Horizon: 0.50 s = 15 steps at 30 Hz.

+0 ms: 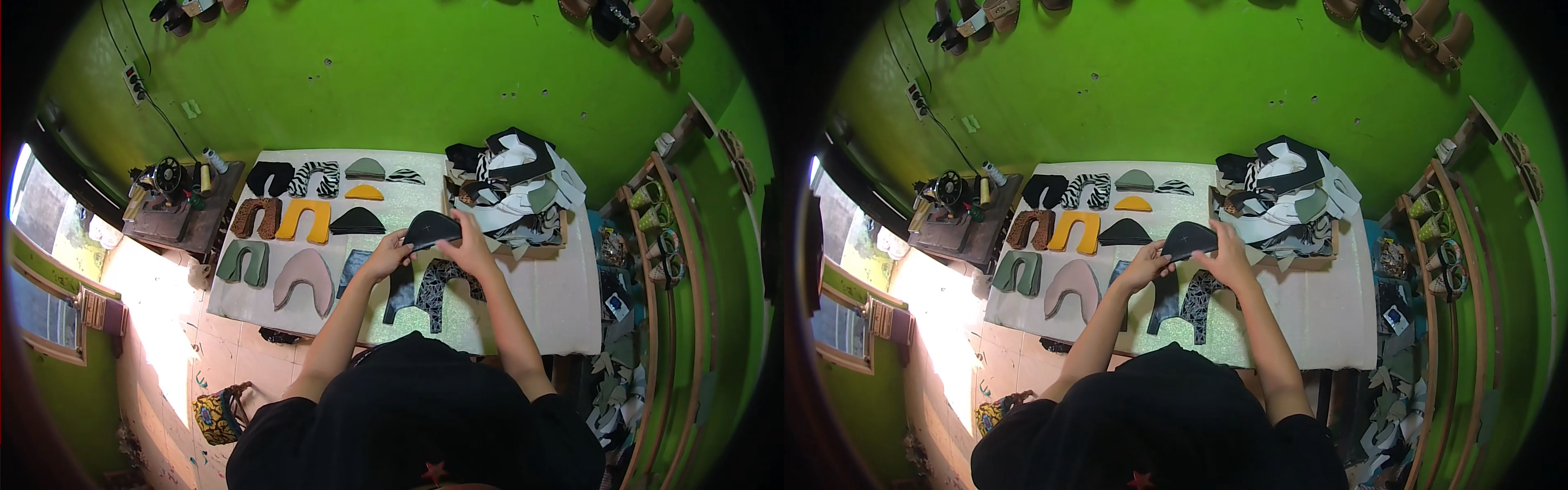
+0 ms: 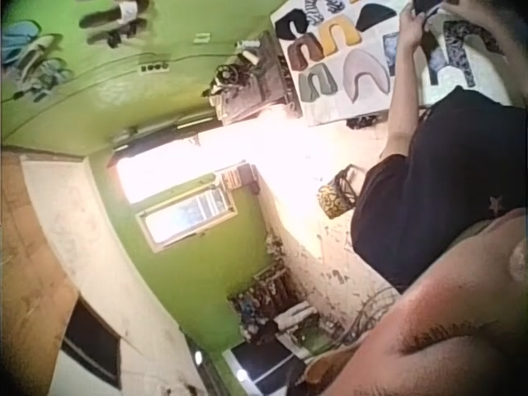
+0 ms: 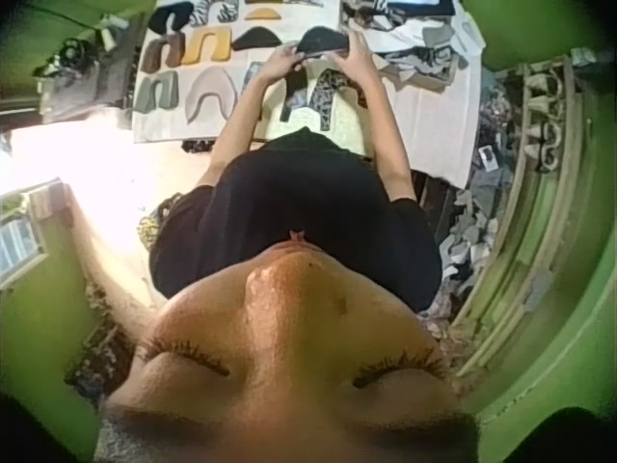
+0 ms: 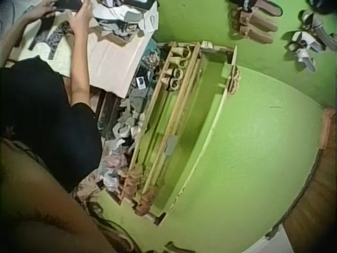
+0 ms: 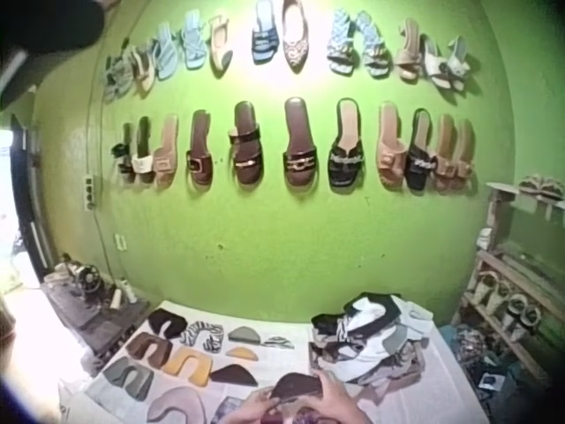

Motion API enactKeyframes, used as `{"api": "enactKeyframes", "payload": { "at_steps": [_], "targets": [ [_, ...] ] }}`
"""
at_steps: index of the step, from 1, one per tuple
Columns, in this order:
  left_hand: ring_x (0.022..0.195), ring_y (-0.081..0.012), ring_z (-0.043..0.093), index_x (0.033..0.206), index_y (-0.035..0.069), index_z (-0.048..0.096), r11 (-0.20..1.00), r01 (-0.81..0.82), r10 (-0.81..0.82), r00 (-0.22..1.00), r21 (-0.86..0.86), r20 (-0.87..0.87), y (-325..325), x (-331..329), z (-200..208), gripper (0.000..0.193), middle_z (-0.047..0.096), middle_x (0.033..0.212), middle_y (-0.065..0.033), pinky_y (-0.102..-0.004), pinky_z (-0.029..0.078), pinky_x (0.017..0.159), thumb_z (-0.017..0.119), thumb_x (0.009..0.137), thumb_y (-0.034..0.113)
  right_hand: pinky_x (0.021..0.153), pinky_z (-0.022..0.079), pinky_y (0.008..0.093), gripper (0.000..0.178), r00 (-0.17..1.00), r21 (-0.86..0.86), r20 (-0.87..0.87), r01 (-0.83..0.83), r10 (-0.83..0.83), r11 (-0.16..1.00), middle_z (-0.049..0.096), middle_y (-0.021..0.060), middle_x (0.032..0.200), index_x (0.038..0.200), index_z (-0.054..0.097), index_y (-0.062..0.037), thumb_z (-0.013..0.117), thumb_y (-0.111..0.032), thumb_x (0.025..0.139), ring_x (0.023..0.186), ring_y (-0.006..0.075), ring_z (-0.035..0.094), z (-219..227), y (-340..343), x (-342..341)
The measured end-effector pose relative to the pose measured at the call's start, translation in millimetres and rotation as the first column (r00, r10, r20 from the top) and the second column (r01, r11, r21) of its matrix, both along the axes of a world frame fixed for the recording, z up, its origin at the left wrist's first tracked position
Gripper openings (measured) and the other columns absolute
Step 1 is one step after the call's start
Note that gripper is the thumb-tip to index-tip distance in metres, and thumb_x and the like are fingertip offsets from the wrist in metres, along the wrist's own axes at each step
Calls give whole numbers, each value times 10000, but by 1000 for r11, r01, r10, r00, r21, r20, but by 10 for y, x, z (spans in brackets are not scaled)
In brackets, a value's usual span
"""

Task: Sorting and organizing various cut leather shoe components on a work table.

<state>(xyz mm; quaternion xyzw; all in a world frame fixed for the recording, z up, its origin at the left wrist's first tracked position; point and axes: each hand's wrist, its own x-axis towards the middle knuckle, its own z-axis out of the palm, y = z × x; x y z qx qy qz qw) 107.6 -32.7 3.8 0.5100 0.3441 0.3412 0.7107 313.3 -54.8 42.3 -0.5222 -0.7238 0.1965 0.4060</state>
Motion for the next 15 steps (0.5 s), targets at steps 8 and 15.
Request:
{"api": "enactKeyframes", "payload": {
  "at_steps": [8, 15],
  "targets": [
    [600, -94, 504, 1212, 6, 424, 995, -99, 96, 957, 1, -275, -64, -324, -114, 445, 546, 750, -48, -220, 406, 518, 558, 792, 56, 898, 388, 411, 640, 979, -172, 192, -42, 75, 984, 471, 246, 1155, 1235, 348, 31, 675, -194, 733, 1062, 383, 463, -414, -64, -343],
    [962, -204, 517, 1300, 49, 354, 979, -57, 142, 882, 198, -449, -34, -644, -20, 629, 517, 1058, -133, -298, 419, 846, 651, 746, 84, 893, 384, 418, 575, 972, -216, 205, -66, 111, 974, 474, 247, 1111, 1240, 335, 64, 607, -160, 785, 1047, 383, 457, -428, 57, -697]
  ]
}}
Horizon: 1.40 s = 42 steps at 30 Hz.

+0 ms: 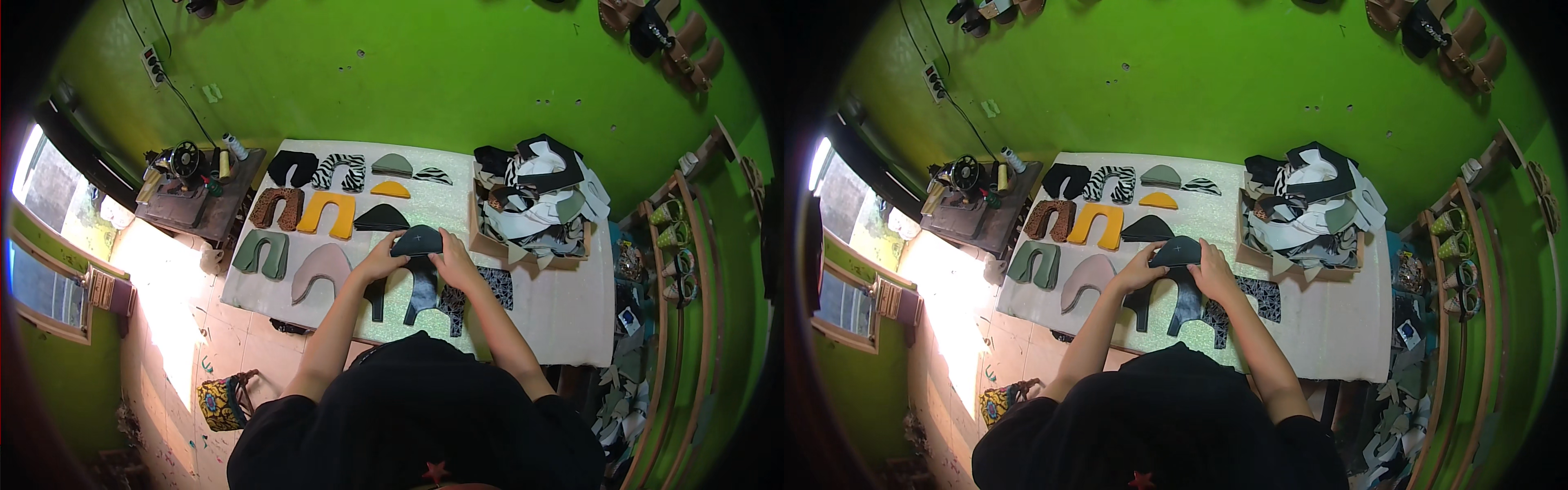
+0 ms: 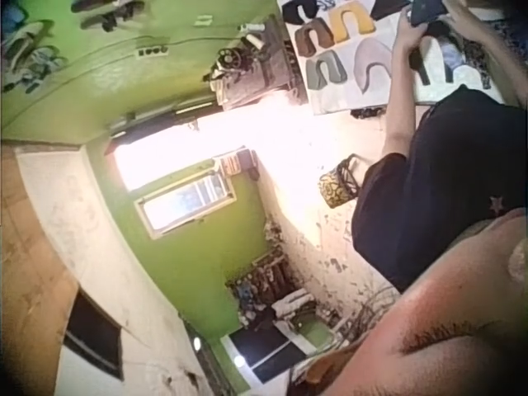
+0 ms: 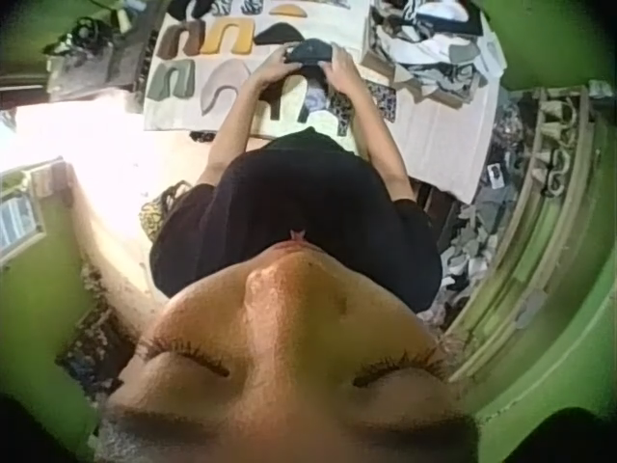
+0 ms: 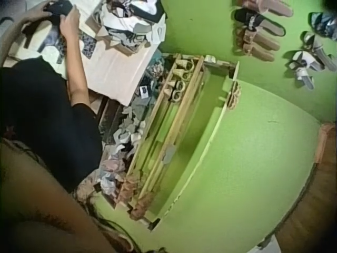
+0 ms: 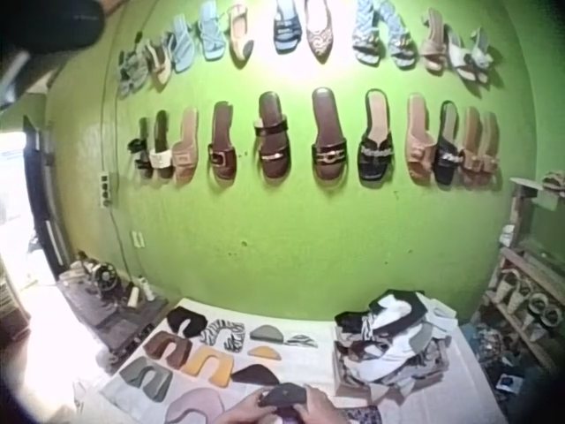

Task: Sorting and organizing various cut leather shoe components on a work table.

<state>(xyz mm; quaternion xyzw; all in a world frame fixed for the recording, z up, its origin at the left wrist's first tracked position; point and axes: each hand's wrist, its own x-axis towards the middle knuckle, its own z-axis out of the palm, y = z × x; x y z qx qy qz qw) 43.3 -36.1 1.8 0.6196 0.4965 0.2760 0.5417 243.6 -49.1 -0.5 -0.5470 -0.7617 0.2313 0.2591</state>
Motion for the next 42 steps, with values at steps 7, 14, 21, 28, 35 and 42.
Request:
{"api": "enactKeyframes", "payload": {
  "at_steps": [7, 14, 21, 28, 35, 42],
  "targets": [
    [1084, -217, 492, 1304, 9, 365, 980, 24, -3, 994, 195, -109, 215, -323, -166, 633, 512, 1197, -162, -303, 374, 928, 647, 740, 60, 841, 408, 425, 515, 999, 2, 46, -13, 13, 1000, 468, 223, 1021, 1241, 345, 56, 559, -102, 800, 971, 381, 474, -186, 180, -223],
    [1128, -288, 488, 1295, -57, 341, 989, -3, 27, 986, 146, -163, 574, -535, -319, 662, 470, 1238, -230, -320, 368, 955, 646, 716, 49, 791, 429, 408, 476, 997, 64, 67, 39, -43, 997, 486, 179, 984, 1217, 429, -45, 593, -104, 774, 928, 342, 502, -116, 470, -468],
    [1011, -334, 536, 1244, -37, 432, 957, 17, 73, 952, 289, -298, 997, -802, -538, 595, 556, 1065, -230, -342, 412, 887, 653, 702, 71, 695, 454, 381, 339, 999, 209, 35, 2, -9, 978, 547, 143, 831, 1031, 603, -51, 667, -162, 717, 779, 317, 550, -303, 840, -640],
    [905, -328, 525, 1136, 17, 544, 883, 118, 197, 786, 454, -586, 1041, -820, -473, 508, 579, 946, -160, -390, 438, 801, 699, 668, 141, 677, 451, 366, 273, 994, 231, 64, 69, -86, 970, 609, 73, 812, 921, 659, -101, 689, -229, 683, 766, 267, 566, -568, 952, -765],
    [910, -301, 514, 1062, 38, 597, 851, 124, 237, 777, 511, -584, 990, -792, -563, 459, 575, 947, -134, -373, 432, 803, 719, 644, 182, 721, 402, 372, 194, 982, 257, 73, 150, -174, 955, 644, 61, 832, 851, 664, -103, 681, -205, 686, 779, 251, 569, -689, 968, -775],
    [939, -287, 494, 1070, 52, 604, 877, 140, 215, 742, 460, -635, 1032, -806, -685, 441, 548, 997, -114, -363, 427, 820, 711, 666, 194, 717, 396, 376, 210, 972, 179, 123, 174, -198, 968, 639, 53, 830, 877, 650, -114, 667, -233, 706, 808, 235, 562, -802, 923, -814]
  ]
}}
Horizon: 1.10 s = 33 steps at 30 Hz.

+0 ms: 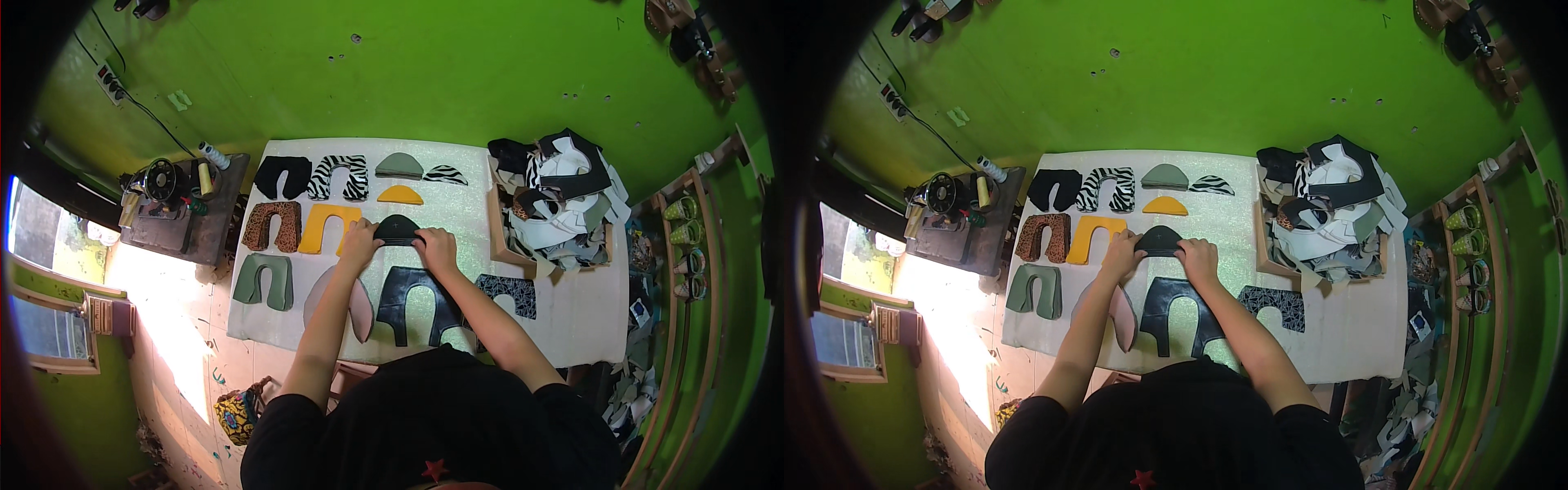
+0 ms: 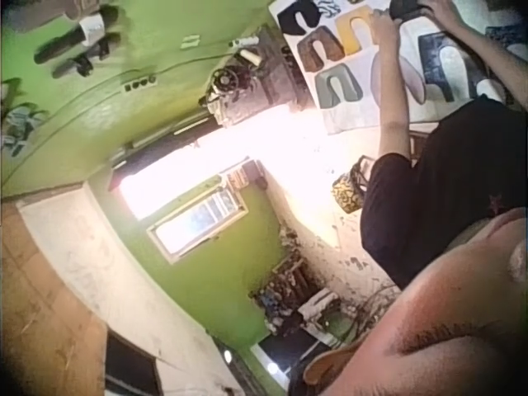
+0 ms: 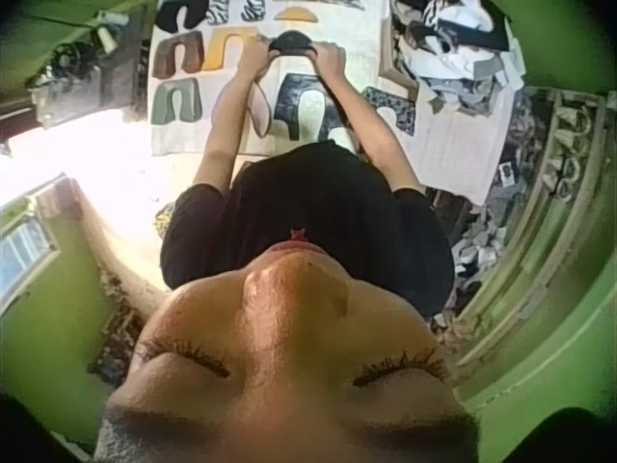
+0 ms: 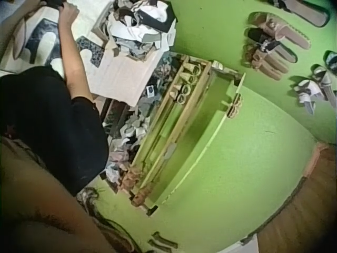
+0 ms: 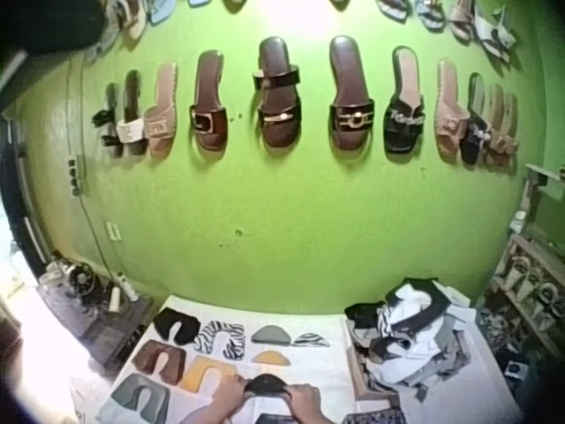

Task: Sorting and organizing various cut leather shoe components on a work table.

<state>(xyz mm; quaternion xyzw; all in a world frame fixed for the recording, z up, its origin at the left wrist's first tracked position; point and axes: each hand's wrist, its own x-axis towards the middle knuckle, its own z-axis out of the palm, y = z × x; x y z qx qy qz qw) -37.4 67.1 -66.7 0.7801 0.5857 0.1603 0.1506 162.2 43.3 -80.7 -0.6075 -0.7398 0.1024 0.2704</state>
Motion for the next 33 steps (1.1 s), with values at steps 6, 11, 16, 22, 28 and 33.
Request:
{"api": "enactKeyframes", "payload": {
  "at_steps": [6, 11, 16, 22, 28, 33],
  "targets": [
    [925, -281, 517, 1075, 53, 601, 999, 19, -23, 994, -44, -105, 28, 5, 16, 428, 568, 984, -122, -361, 436, 811, 700, 688, 207, 688, 404, 386, 196, 999, 92, -11, -40, 41, 995, 626, 57, 806, 881, 636, -110, 650, -227, 724, 777, 241, 570, -36, -58, 9],
    [832, -272, 562, 1083, 111, 606, 999, -19, 19, 1000, -28, -19, -17, 59, 58, 412, 612, 899, -113, -361, 455, 755, 692, 695, 217, 634, 440, 384, 161, 1000, 118, -11, -13, 14, 993, 623, 72, 768, 841, 643, -84, 640, -193, 722, 731, 251, 575, -118, -95, 29],
    [852, -236, 558, 1074, 186, 612, 992, 43, -25, 989, 119, -149, -118, 81, -136, 367, 620, 904, -88, -346, 441, 714, 668, 713, 217, 638, 438, 372, 178, 999, 135, 39, -16, 11, 991, 603, 66, 866, 886, 654, -101, 629, -173, 725, 807, 229, 561, -60, -148, 39],
    [1052, -243, 437, 1063, 158, 618, 963, -13, 112, 929, 270, -354, -221, 264, -151, 273, 517, 1151, -68, -371, 380, 768, 529, 806, 183, 925, 317, 442, 507, 996, -88, 74, -37, 44, 995, 377, 139, 1233, 1148, 544, -113, 675, -215, 669, 1109, 336, 365, 172, -403, 100],
    [1154, -311, 363, 1231, 41, 465, 994, -75, 103, 881, 77, -461, -290, 404, -94, 437, 357, 1332, -126, -416, 356, 862, 471, 804, 135, 938, 309, 450, 315, 991, 43, -105, -76, 80, 996, 412, 144, 1188, 1001, 604, -108, 647, -159, 693, 1106, 335, 375, 347, -688, 410],
    [1345, -349, 61, 1368, -11, 173, 982, -159, 114, 929, -102, -352, -597, 956, 198, 656, 74, 1452, -194, -537, 152, 1031, 450, 788, 122, 923, 327, 424, 171, 967, 201, -247, -15, 65, 980, 465, 137, 1099, 879, 622, -90, 607, -97, 708, 1079, 338, 386, 537, -905, 967]
  ]
}}
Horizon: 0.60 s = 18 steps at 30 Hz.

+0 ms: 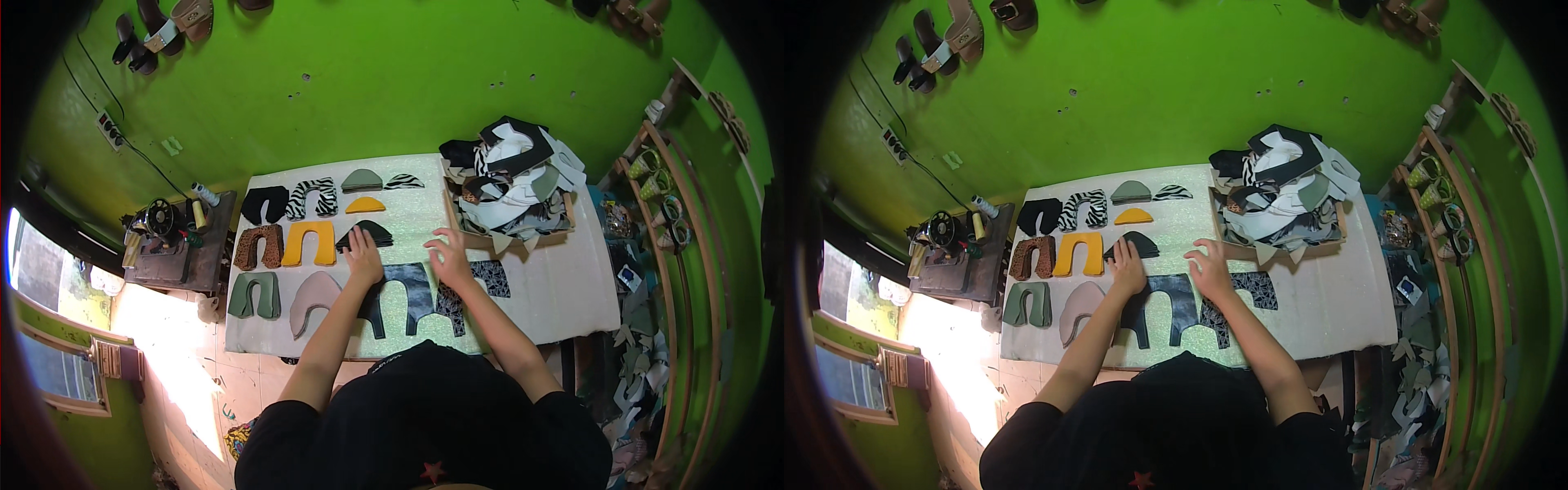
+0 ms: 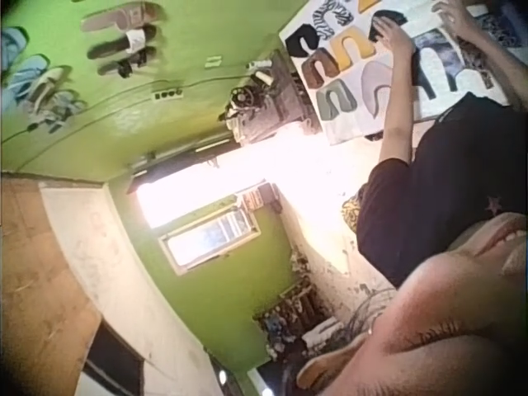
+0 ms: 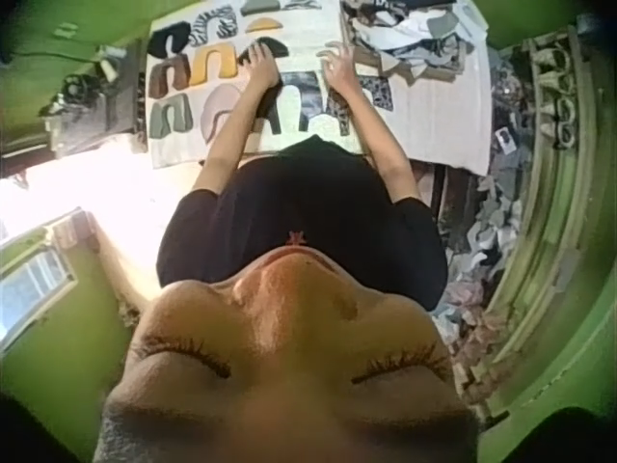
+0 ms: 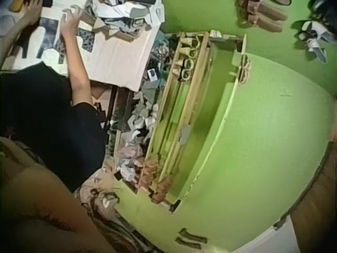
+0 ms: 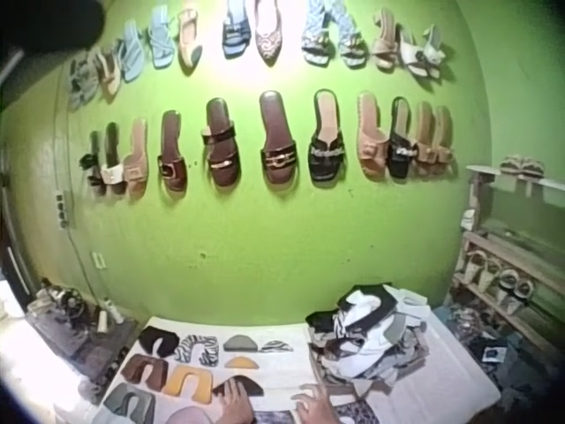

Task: Sorting and organizing various cut leather shoe components on a work table.

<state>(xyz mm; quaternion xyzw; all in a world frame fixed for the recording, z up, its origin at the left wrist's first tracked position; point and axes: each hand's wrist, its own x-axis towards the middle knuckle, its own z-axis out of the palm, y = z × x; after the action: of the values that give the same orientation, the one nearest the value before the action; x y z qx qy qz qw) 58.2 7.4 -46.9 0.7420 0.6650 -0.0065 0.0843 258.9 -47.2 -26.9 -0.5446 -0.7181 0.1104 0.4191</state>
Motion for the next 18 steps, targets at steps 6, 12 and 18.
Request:
{"api": "enactKeyframes", "payload": {
  "at_steps": [6, 12, 18],
  "targets": [
    [1345, -359, 47, 1354, -19, 199, 942, 294, -329, 907, 165, 262, -189, 798, 289, 750, 60, 1449, -193, -580, 161, 1013, 594, 762, 216, 904, 329, 419, 236, 963, 147, 70, 249, -261, 957, 472, 128, 1074, 925, 593, -66, 625, -115, 696, 1061, 331, 400, 175, -142, 693],
    [1329, -335, 152, 1309, 78, 338, 781, 548, -624, 687, 298, 372, -249, 1553, 422, 590, 221, 1412, -133, -571, 173, 1017, 563, 784, 227, 918, 322, 416, 518, 882, 20, 252, 406, -398, 913, 497, 111, 1045, 1083, 507, -51, 705, -246, 645, 1026, 307, 434, 98, -358, 1244],
    [1308, -270, 238, 1294, 111, 349, 790, 567, -613, 720, 233, 326, -405, 1775, 236, 585, 328, 1348, -104, -538, 149, 1040, 580, 768, 219, 872, 348, 408, 361, 916, -57, 265, 328, -302, 943, 557, 99, 940, 993, 585, -66, 658, -278, 710, 952, 290, 480, 76, -304, 1426]
  ]
}}
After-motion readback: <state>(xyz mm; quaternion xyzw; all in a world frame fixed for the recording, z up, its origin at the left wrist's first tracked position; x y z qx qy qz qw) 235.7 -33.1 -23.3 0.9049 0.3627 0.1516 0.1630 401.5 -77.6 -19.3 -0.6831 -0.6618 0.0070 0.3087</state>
